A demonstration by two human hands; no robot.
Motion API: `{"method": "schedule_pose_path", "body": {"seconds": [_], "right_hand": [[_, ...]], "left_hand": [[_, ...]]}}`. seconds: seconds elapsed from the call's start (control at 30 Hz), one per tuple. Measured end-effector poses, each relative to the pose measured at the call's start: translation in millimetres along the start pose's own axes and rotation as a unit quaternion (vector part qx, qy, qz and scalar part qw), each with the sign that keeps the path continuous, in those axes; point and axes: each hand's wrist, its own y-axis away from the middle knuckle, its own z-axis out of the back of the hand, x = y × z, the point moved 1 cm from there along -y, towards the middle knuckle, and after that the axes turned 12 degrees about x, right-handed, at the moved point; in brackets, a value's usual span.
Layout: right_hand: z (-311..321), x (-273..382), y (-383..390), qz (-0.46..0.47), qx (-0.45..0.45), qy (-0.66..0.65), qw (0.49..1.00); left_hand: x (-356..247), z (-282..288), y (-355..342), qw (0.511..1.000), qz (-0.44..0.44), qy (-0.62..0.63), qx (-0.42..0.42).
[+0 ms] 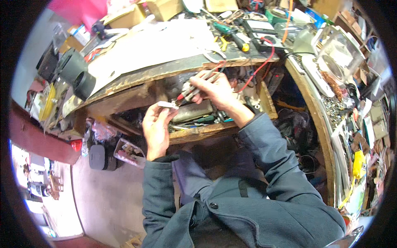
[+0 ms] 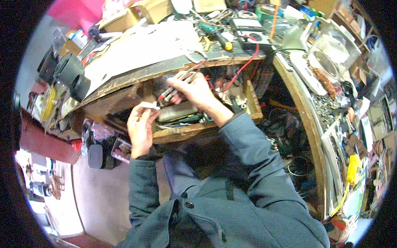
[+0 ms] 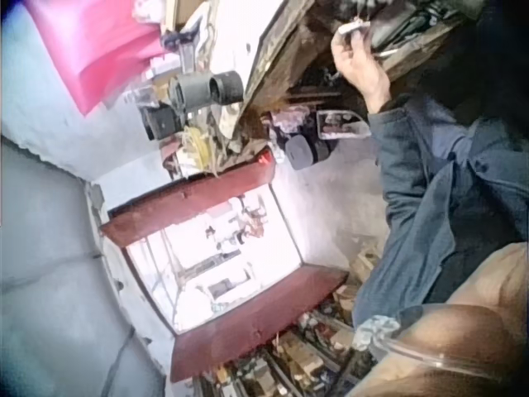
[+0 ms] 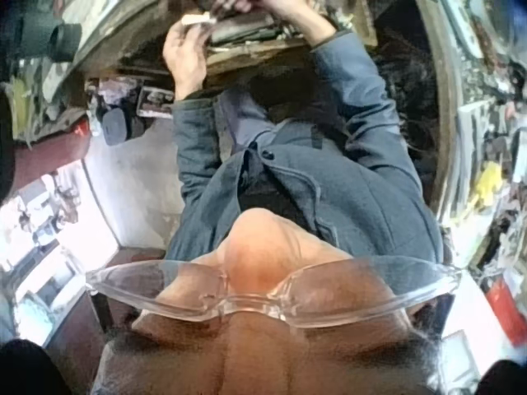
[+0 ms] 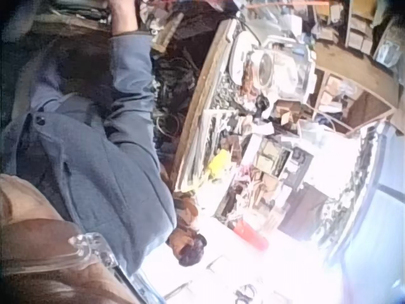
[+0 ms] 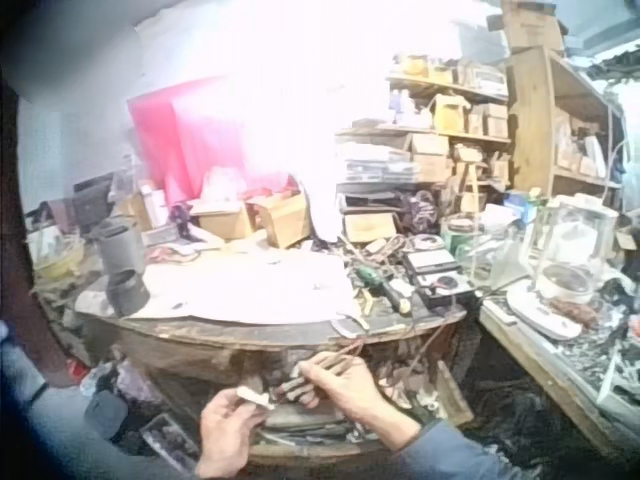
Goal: The person works at a cluttered workbench, using a soldering iron and pliers to manipulate small electronic components and wires. They repeatedly heat and adjust connections on a small device, occasionally retrieving additional items from a drawer.
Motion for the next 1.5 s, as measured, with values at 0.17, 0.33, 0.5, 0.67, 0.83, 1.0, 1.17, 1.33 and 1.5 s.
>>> {"method": "schedule_pose_path", "body": {"seconds": [0.17, 0.33, 0.5, 0.67, 0.83, 1.0, 1.17, 1.33, 1.5], "right_hand": [[-2, 0, -1, -0.005, 0.011, -0.006, 1.000], [-2, 0, -1, -0.006, 0.012, -0.015, 1.000], [-4, -2, -1, -0.015, 0.012, -0.003, 1.000], [0, -5, -3, -0.006, 0.006, 0.038, 0.999], [1, -5, -2, -0.014, -0.038, 0.001, 0.999], [2, -5, -2, -0.030, -0.028, -0.027, 0.999], [7, -8, -4, -0.035, -0.041, -0.050, 0.997], [8, -10, -4, -0.041, -0.020, -0.050, 0.998], [10, -13, -5, -0.039, -0.015, -0.045, 0.998]], "left_hand": [[1, 2, 1, 1.000, -0.001, -0.016, -0.020], [0, -1, 1, 1.000, -0.007, -0.017, -0.018], [-4, -4, 4, 0.999, -0.002, -0.032, -0.037], [1, -8, 3, 0.996, 0.007, -0.067, -0.058], [4, -6, 2, 0.997, -0.004, -0.050, -0.064], [2, -5, 3, 0.998, -0.007, -0.041, -0.056], [1, -6, 1, 0.998, -0.001, -0.033, -0.058], [1, -6, 2, 0.998, -0.004, -0.030, -0.057], [1, -6, 3, 0.999, -0.001, -0.021, -0.047]]}}
